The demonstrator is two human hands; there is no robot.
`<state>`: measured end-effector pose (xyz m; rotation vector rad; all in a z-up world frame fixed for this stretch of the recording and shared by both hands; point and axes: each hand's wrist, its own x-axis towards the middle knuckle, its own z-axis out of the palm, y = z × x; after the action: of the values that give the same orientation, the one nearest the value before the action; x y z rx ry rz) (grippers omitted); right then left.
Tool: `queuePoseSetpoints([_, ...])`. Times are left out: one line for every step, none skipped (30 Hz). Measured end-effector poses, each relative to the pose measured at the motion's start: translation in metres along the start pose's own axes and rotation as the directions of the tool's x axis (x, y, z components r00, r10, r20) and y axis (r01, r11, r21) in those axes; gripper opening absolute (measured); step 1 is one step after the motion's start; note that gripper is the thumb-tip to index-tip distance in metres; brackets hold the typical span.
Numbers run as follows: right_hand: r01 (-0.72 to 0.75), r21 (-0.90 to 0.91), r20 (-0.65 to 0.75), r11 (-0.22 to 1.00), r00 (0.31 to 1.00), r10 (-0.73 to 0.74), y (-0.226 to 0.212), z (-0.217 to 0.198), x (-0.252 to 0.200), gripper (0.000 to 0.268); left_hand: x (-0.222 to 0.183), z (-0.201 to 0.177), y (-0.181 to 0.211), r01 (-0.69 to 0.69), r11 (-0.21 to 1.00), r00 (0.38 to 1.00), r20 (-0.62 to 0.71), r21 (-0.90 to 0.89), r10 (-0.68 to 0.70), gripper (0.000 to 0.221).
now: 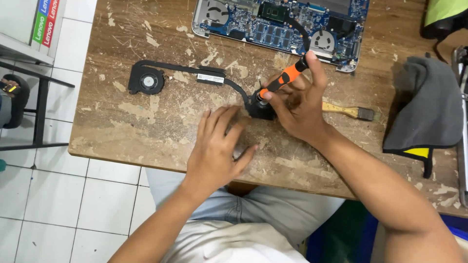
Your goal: Disassembling a laptop cooling fan assembly using a precision screwdriver on a workbench.
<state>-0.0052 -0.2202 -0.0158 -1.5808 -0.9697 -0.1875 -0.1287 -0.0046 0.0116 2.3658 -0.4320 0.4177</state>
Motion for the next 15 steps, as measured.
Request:
queuePoseSetpoints([-0.013, -0.006, 0.007, 1.0, 1.0, 0.013, -0.0005, -0.0004, -0.0007, 0.099, -0.0003, 0.0, 0.0004, 0.006, 0.999, 1.0, 0.027, 0.034, -0.007, 0.049])
queuePoseSetpoints([-0.025, -0.011, 0.013, 1.0, 1.0, 0.026, -0.0007, -0.0008, -0.0013, 0.101, -0.0004, 0.0002, 0.0008, 0.011, 0.998, 0.998, 0.054, 0.067, -0.015, 0.056])
queuePoseSetpoints([-0.034, -0.007, 0.014, 0.999, 0.999, 0.034, -0.0018, -0.0006, -0.0004, 0.101, 0.0014, 0.0, 0.0019, 0.018, 0.998, 0.998, 0.06, 0.065, -0.022, 0.056])
queuePoseSetpoints([-0.018, -0.033, 0.016, 0.999, 1.0, 0.019, -0.0027, -0.0006, 0.0006, 0.101, 0.0034, 0.0001, 0.0029, 0.009, 0.99, 0.995, 0.099, 0.141, -0.023, 0.058])
queuePoseSetpoints([-0.001, -0.06, 0.019, 0.998, 1.0, 0.002, -0.0034, -0.0007, 0.0023, 0.102, 0.0059, 0.0001, 0.0037, -0.005, 0.977, 0.99, 0.137, 0.215, -0.025, 0.06])
queuePoseSetpoints([-0.008, -0.057, 0.021, 0.998, 1.0, 0.009, -0.0023, -0.0007, 0.0019, 0.102, 0.006, 0.0001, 0.004, 0.0, 0.977, 0.989, 0.141, 0.213, -0.031, 0.06])
queuePoseSetpoints([-0.014, -0.042, 0.02, 0.999, 1.0, 0.015, -0.0013, -0.0008, 0.0013, 0.103, 0.0062, 0.0004, 0.0044, -0.008, 0.968, 0.987, 0.159, 0.25, -0.033, 0.061])
queuePoseSetpoints([-0.021, -0.027, 0.019, 0.999, 1.0, 0.022, -0.0003, -0.0011, 0.0007, 0.104, 0.0065, 0.0007, 0.0049, -0.017, 0.958, 0.984, 0.176, 0.285, -0.036, 0.062])
queuePoseSetpoints([-0.028, -0.026, 0.019, 0.999, 0.999, 0.029, -0.0016, -0.0012, 0.0017, 0.104, 0.0071, -0.0002, 0.005, -0.015, 0.959, 0.983, 0.181, 0.282, -0.038, 0.062])
queuePoseSetpoints([-0.024, -0.035, 0.028, 0.999, 0.999, 0.025, -0.0028, -0.0015, 0.0026, 0.103, 0.0077, -0.001, 0.0052, -0.015, 0.961, 0.983, 0.179, 0.275, -0.036, 0.062])
queuePoseSetpoints([-0.021, -0.044, 0.039, 0.999, 0.999, 0.023, -0.0044, -0.0021, 0.003, 0.103, 0.008, -0.0014, 0.0058, -0.015, 0.964, 0.984, 0.178, 0.267, -0.034, 0.063])
queuePoseSetpoints([-0.029, -0.045, 0.039, 0.999, 0.999, 0.031, -0.0043, -0.002, 0.0037, 0.103, 0.0081, -0.0012, 0.0057, -0.012, 0.965, 0.983, 0.183, 0.262, -0.037, 0.063])
queuePoseSetpoints([-0.005, -0.048, 0.04, 0.999, 0.999, 0.007, -0.0041, -0.0017, 0.0049, 0.104, 0.0081, -0.0013, 0.0057, -0.016, 0.964, 0.984, 0.178, 0.265, -0.033, 0.062])
queuePoseSetpoints([0.019, -0.051, 0.042, 0.999, 0.999, -0.017, -0.0041, -0.0013, 0.006, 0.105, 0.008, -0.0016, 0.0057, -0.019, 0.963, 0.984, 0.173, 0.268, -0.029, 0.062])
queuePoseSetpoints([0.012, -0.049, 0.043, 0.999, 0.999, -0.01, -0.0038, -0.0008, 0.0061, 0.105, 0.0086, -0.0019, 0.0057, -0.014, 0.964, 0.984, 0.177, 0.264, -0.034, 0.062])
